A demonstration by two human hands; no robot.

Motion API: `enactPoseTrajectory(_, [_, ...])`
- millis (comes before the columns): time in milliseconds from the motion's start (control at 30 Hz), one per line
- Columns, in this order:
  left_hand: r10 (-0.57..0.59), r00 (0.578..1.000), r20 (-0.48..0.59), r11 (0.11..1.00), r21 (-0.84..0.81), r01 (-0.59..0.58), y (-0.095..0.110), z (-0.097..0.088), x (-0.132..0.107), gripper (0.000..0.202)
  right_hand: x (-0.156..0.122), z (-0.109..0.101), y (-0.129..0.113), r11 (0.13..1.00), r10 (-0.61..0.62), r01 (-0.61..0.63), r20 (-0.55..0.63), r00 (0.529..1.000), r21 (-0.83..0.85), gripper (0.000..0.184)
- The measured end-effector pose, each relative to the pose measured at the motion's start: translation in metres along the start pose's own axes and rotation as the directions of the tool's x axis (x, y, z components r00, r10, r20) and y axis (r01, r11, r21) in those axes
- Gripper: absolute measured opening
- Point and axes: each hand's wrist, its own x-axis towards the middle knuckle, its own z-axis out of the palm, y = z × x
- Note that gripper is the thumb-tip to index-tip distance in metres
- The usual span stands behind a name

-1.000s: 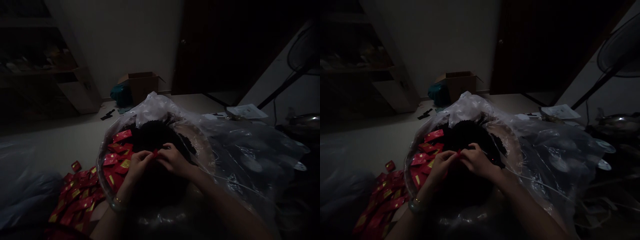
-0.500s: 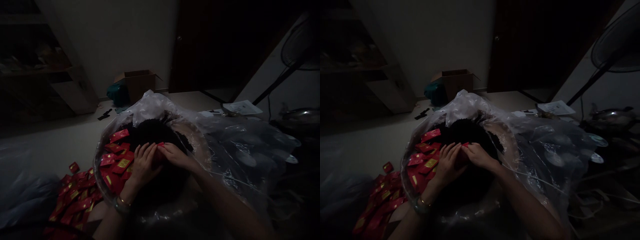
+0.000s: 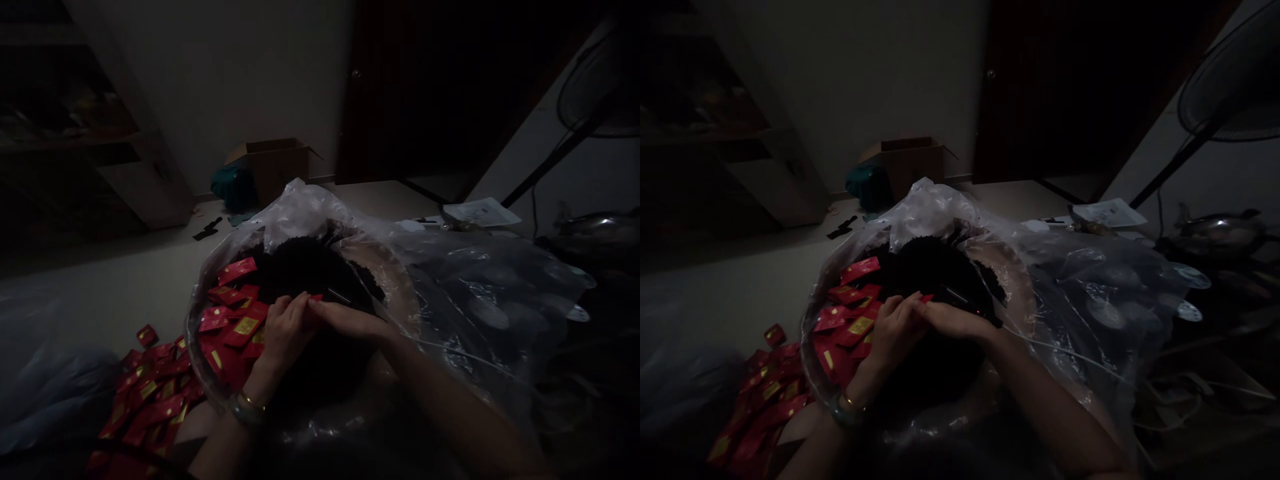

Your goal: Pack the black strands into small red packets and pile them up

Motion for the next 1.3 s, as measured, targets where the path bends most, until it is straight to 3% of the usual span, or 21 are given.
enactPoseTrajectory(133, [-0.081, 0.997, 0.017, 0.994, -0.065, 0.082, -0.004, 0.003, 0.002, 0.043, -0.007, -0.014, -0.012, 0.994, 0.002, -0.002, 0.005, 1.0, 0.113, 0.069])
enactPoseTrajectory(267, [-0.197, 0.98, -0.025, 0.975, -0.109, 0.193, -0.008, 0.002, 0.006, 0.04, -0.015, -0.034, -0.013, 0.979, 0.131, -0.099, -0.177, 0.976, 0.176, 0.066])
enactPoseTrajectory(333, [-0.224, 0.974, -0.038, 0.967, -0.135, 0.217, -0.009, 0.001, 0.007, 0.039, -0.015, -0.04, -0.006, 0.966, 0.245, -0.254, -0.145, 0.959, -0.044, 0.06])
enactPoseTrajectory(433, [-0.232, 0.97, -0.072, 0.963, -0.154, 0.219, -0.012, 0.0, 0.007, 0.04, -0.011, -0.042, 0.01, 0.756, 0.383, -0.363, -0.083, 0.92, -0.544, 0.04])
enactPoseTrajectory(500, [-0.231, 0.968, -0.1, 0.963, -0.167, 0.213, -0.013, 0.001, 0.006, 0.04, -0.008, -0.043, 0.02, 0.646, 0.384, -0.358, -0.119, 0.916, -0.674, 0.032])
enactPoseTrajectory(567, [-0.237, 0.964, -0.118, 0.96, -0.182, 0.213, -0.014, 0.001, 0.006, 0.041, -0.006, -0.044, 0.027, 0.633, 0.365, -0.355, -0.139, 0.921, -0.688, 0.03])
enactPoseTrajectory(633, [-0.247, 0.961, -0.125, 0.956, -0.196, 0.22, -0.014, 0.001, 0.006, 0.042, -0.006, -0.041, 0.03, 0.617, 0.364, -0.365, -0.158, 0.918, -0.697, 0.047])
enactPoseTrajectory(767, [-0.265, 0.955, -0.134, 0.948, -0.216, 0.233, -0.014, -0.001, 0.006, 0.042, -0.005, -0.017, 0.027, 0.525, 0.508, -0.484, -0.199, 0.838, -0.7, 0.123])
enactPoseTrajectory(867, [-0.282, 0.95, -0.134, 0.943, -0.22, 0.249, -0.015, -0.002, 0.006, 0.043, -0.006, 0.013, 0.021, 0.519, 0.522, -0.468, -0.168, 0.836, -0.715, 0.136])
enactPoseTrajectory(933, [-0.284, 0.951, -0.125, 0.943, -0.217, 0.253, -0.015, -0.002, 0.005, 0.043, -0.009, 0.032, 0.018, 0.555, 0.468, -0.399, -0.123, 0.875, -0.73, 0.133])
enactPoseTrajectory(1067, [-0.293, 0.949, -0.117, 0.94, -0.215, 0.264, -0.016, -0.002, 0.004, 0.042, -0.013, 0.052, 0.015, 0.537, 0.404, -0.32, -0.096, 0.91, -0.781, 0.118])
enactPoseTrajectory(1167, [-0.289, 0.95, -0.122, 0.941, -0.22, 0.258, -0.016, -0.002, 0.004, 0.043, -0.011, 0.05, 0.018, 0.522, 0.347, -0.293, -0.115, 0.931, -0.801, 0.105])
enactPoseTrajectory(1300, [-0.258, 0.955, -0.147, 0.948, -0.226, 0.222, -0.017, 0.0, 0.005, 0.046, -0.004, 0.036, 0.025, 0.494, 0.26, -0.328, -0.223, 0.939, -0.805, 0.069])
